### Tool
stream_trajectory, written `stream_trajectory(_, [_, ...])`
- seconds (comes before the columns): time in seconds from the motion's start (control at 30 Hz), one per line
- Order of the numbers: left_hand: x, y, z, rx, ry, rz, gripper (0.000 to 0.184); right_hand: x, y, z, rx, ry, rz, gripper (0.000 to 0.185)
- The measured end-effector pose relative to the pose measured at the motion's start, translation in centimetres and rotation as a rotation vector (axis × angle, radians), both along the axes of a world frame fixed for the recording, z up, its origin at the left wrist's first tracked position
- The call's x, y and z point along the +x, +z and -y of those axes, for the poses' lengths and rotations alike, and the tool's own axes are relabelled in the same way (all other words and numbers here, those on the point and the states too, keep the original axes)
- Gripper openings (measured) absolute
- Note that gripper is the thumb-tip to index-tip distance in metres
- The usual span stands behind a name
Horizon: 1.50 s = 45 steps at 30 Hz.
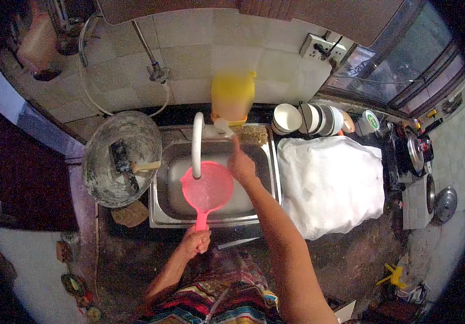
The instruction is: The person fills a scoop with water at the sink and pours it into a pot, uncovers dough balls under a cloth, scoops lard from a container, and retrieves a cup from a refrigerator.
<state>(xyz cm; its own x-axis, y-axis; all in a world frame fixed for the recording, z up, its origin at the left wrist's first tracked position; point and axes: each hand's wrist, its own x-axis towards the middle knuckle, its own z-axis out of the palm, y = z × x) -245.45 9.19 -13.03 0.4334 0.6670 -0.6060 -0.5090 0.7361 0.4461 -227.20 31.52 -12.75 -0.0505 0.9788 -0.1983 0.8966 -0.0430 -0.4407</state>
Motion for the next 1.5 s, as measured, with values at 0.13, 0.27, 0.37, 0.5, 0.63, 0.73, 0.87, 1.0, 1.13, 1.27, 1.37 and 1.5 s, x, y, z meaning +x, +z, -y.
stream_trajectory(0.13, [0.0, -0.4, 0.3, -0.011, 0.007, 0.016, 0.015, 0.2, -0.1, 0.4, -0.009, 0.02, 0.024, 0.084])
stream_trajectory(0.27, [-0.1, -0.1, 0.5, -0.022, 0.025, 0.038, 0.015, 0.6, 0.1, 0.5, -0.029, 0.041, 0.079, 0.087])
stream_trajectory(0.37, [-0.2, -0.3, 0.6, -0.034, 0.028, 0.07, 0.015, 0.8, -0.1, 0.5, -0.017, 0.052, 0.087, 0.089])
stream_trajectory(0.5, [-0.4, -0.1, 0.7, -0.028, 0.022, 0.055, 0.015, 0.8, -0.2, 0.6, -0.015, 0.061, 0.09, 0.09])
stream_trajectory(0.63, [-0.6, -0.4, 0.9, -0.034, 0.012, 0.06, 0.014, 0.9, -0.6, 0.6, 0.002, 0.08, 0.127, 0.089])
stream_trajectory(0.73, [-0.7, 0.2, 0.8, -0.007, 0.022, 0.043, 0.014, 0.9, -0.7, 0.7, 0.006, 0.084, 0.14, 0.089])
stream_trajectory(0.87, [-0.9, 0.0, 0.8, -0.004, 0.011, 0.045, 0.014, 0.7, -0.9, 0.8, 0.012, 0.072, 0.143, 0.09])
stream_trajectory(1.0, [-1.1, 0.3, 0.9, 0.007, 0.011, 0.051, 0.015, 1.0, -1.3, 1.4, -0.018, 0.089, 0.161, 0.088])
stream_trajectory(1.13, [-0.5, 1.7, 0.9, -0.008, -0.01, -0.021, 0.016, 2.6, -1.5, 2.7, -0.023, 0.094, 0.12, 0.082])
stream_trajectory(1.27, [0.3, 3.3, 2.1, 0.032, -0.068, -0.082, 0.016, 5.7, -1.9, 5.7, 0.073, -0.019, -0.027, 0.063])
stream_trajectory(1.37, [1.9, 5.7, 3.3, 0.058, -0.147, -0.197, 0.017, 9.8, -1.8, 10.5, 0.199, -0.246, -0.364, 0.026])
stream_trajectory(1.5, [4.5, 8.1, 6.0, 0.075, -0.285, -0.217, 0.017, 16.8, -1.5, 20.1, 0.239, -0.399, -0.657, 0.02])
